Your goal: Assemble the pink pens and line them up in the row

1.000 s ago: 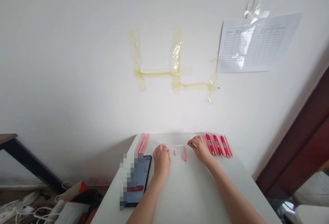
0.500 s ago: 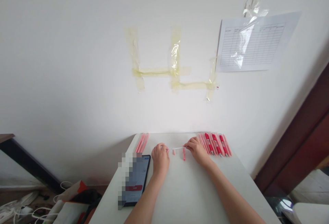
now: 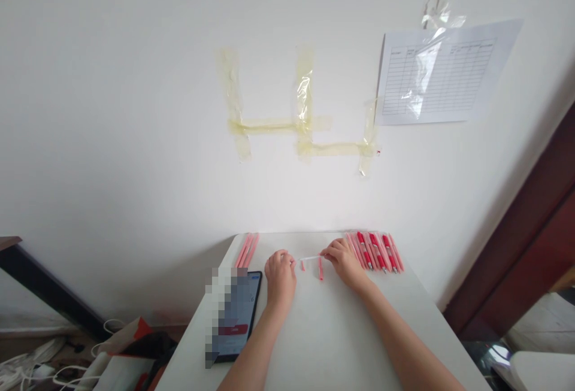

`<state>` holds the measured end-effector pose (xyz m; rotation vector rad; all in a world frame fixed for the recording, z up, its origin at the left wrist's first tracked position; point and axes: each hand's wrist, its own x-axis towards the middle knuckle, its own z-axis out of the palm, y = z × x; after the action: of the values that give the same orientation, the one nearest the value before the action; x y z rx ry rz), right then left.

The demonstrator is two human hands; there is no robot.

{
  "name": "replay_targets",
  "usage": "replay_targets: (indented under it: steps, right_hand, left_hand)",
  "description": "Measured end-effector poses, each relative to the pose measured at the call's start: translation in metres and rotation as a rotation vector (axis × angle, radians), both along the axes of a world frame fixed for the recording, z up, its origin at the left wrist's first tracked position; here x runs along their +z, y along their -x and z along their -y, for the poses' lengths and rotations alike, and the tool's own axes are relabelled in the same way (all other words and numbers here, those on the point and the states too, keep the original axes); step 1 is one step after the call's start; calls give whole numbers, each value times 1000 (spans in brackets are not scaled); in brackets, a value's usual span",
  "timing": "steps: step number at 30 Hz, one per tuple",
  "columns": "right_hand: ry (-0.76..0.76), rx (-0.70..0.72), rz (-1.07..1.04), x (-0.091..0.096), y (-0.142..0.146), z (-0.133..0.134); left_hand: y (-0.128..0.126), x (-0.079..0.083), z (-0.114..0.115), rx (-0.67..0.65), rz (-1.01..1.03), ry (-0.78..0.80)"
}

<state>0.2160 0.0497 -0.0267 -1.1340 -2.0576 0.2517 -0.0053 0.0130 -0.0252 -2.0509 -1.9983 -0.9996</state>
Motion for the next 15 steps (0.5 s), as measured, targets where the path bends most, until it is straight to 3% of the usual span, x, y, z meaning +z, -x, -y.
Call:
replay_targets:
  steps: [15]
  right_hand:
    - [-40, -10, 22, 3, 4, 4]
  left_hand:
    - [0, 2, 1, -39, 13, -23]
